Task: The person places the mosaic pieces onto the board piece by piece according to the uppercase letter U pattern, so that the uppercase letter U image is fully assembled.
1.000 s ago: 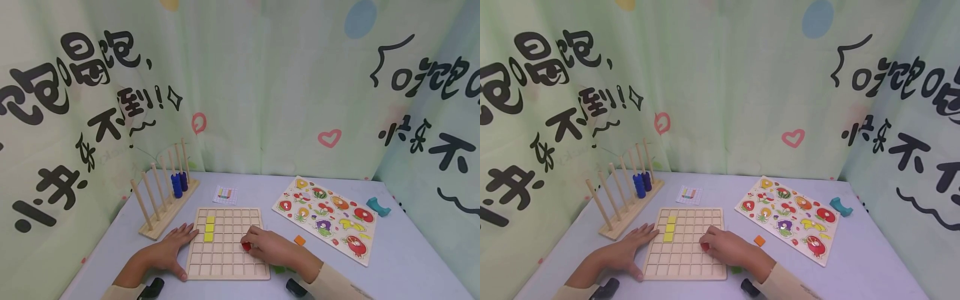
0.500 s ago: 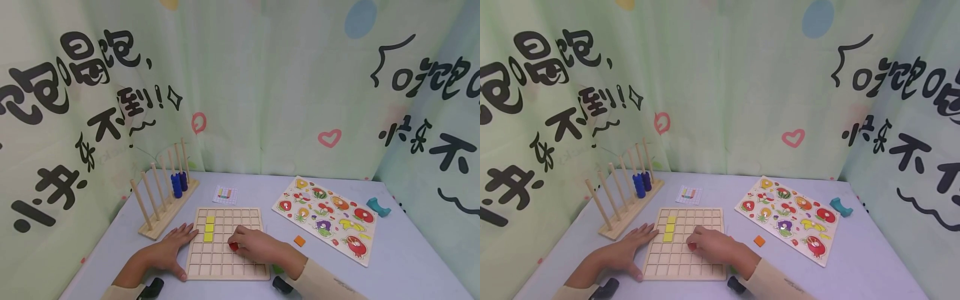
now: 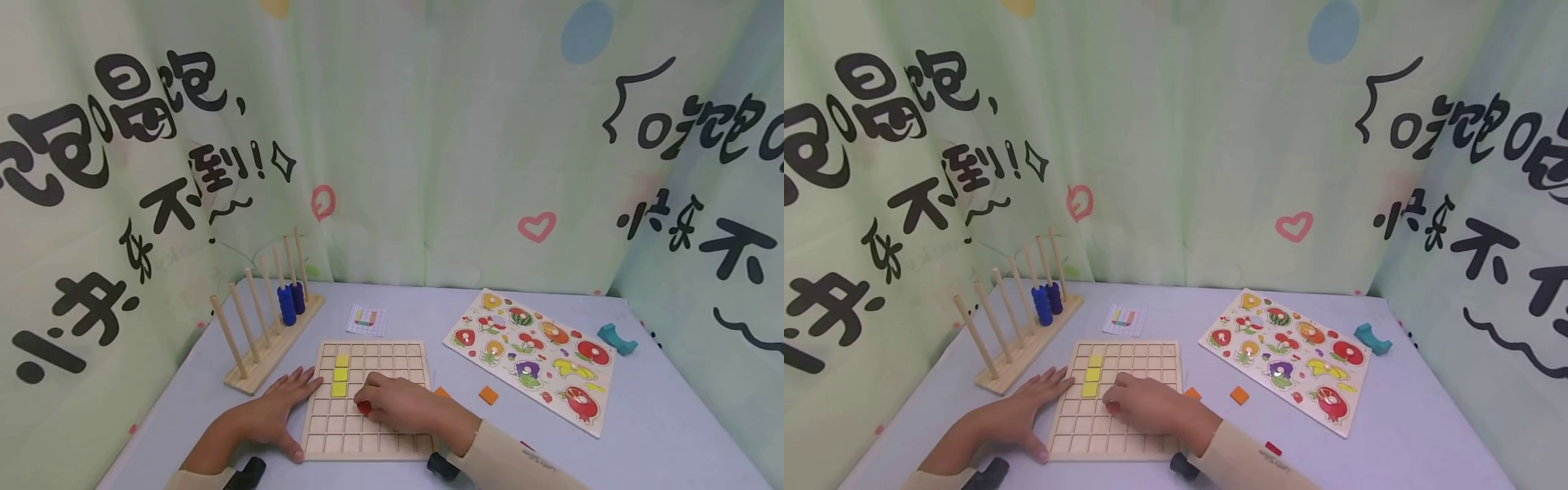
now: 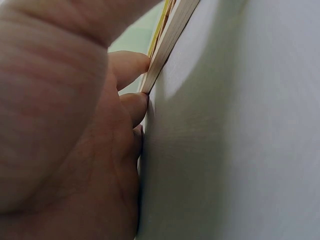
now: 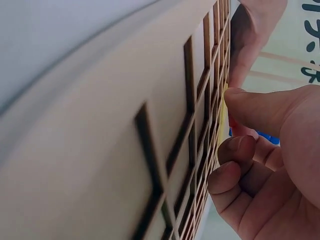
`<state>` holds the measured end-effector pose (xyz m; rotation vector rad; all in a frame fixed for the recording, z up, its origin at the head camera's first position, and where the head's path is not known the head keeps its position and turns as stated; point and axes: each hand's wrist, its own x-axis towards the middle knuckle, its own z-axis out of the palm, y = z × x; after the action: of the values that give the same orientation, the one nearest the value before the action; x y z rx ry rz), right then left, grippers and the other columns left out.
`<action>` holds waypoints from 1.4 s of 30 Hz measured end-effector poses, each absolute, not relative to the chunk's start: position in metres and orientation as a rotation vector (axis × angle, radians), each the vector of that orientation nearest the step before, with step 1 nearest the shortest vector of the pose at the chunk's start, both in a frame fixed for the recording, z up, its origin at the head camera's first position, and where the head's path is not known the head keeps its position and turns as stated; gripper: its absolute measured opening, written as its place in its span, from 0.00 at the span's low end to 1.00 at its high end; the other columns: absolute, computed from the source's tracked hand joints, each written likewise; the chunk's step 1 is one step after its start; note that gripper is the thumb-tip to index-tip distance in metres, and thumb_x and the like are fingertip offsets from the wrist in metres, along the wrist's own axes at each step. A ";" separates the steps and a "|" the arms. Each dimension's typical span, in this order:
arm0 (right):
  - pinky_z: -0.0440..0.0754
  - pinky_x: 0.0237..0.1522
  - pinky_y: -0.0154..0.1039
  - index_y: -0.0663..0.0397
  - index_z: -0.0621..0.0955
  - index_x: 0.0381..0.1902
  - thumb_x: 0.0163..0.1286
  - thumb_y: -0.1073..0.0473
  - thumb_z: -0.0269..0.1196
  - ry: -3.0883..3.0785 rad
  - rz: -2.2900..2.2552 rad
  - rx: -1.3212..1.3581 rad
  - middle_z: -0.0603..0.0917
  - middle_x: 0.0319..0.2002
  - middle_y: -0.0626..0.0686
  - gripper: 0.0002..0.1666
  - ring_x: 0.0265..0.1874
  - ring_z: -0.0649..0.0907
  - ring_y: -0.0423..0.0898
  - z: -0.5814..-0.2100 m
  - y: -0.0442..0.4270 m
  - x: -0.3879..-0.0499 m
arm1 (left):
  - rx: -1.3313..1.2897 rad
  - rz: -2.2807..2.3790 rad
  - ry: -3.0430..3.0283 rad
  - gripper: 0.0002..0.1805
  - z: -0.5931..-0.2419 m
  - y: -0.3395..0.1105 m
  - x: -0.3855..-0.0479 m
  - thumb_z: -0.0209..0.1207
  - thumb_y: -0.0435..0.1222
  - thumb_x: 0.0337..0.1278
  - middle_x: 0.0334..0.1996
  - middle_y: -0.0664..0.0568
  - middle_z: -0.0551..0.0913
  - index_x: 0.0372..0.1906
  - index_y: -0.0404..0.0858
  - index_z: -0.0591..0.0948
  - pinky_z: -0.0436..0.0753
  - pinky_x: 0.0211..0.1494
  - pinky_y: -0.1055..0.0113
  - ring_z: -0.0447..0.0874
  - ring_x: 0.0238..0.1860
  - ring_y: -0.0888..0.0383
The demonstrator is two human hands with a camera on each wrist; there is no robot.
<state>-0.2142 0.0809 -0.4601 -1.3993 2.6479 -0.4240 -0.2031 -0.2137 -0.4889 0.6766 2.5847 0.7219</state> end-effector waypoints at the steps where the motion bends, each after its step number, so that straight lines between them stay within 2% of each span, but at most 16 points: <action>1: 0.75 0.39 0.24 0.41 0.80 0.55 0.70 0.56 0.63 2.645 -0.423 -1.397 0.73 0.44 0.39 0.17 0.32 0.75 0.32 -0.460 0.079 -0.214 | 0.677 0.719 2.586 0.69 -0.489 -0.214 -0.203 0.77 0.63 0.20 0.77 0.43 0.46 0.76 0.43 0.58 0.38 0.72 0.40 0.34 0.76 0.41; 10: 0.75 0.39 0.24 0.41 0.80 0.57 0.70 0.54 0.63 2.629 -0.430 -1.374 0.74 0.45 0.38 0.18 0.32 0.75 0.30 -0.461 0.062 -0.216 | 0.656 0.705 2.590 0.69 -0.491 -0.212 -0.205 0.76 0.63 0.21 0.77 0.43 0.47 0.76 0.45 0.58 0.38 0.72 0.40 0.35 0.76 0.40; 22: 0.75 0.41 0.25 0.41 0.79 0.59 0.70 0.54 0.63 2.617 -0.405 -1.303 0.73 0.44 0.38 0.20 0.33 0.74 0.32 -0.467 0.047 -0.220 | 0.649 0.694 2.589 0.69 -0.493 -0.213 -0.206 0.76 0.63 0.20 0.77 0.44 0.47 0.76 0.45 0.58 0.39 0.72 0.40 0.35 0.76 0.40; 42: 0.75 0.39 0.27 0.43 0.81 0.56 0.70 0.52 0.62 2.644 -0.458 -1.247 0.74 0.42 0.39 0.18 0.32 0.74 0.33 -0.471 0.033 -0.221 | 0.667 0.700 2.583 0.69 -0.492 -0.214 -0.207 0.76 0.63 0.21 0.77 0.44 0.46 0.76 0.44 0.57 0.38 0.72 0.40 0.33 0.76 0.41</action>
<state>-0.2211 0.0328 -0.4712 -1.2468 2.6436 -0.4583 -0.2067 -0.2142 -0.4925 0.6666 2.5833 0.7003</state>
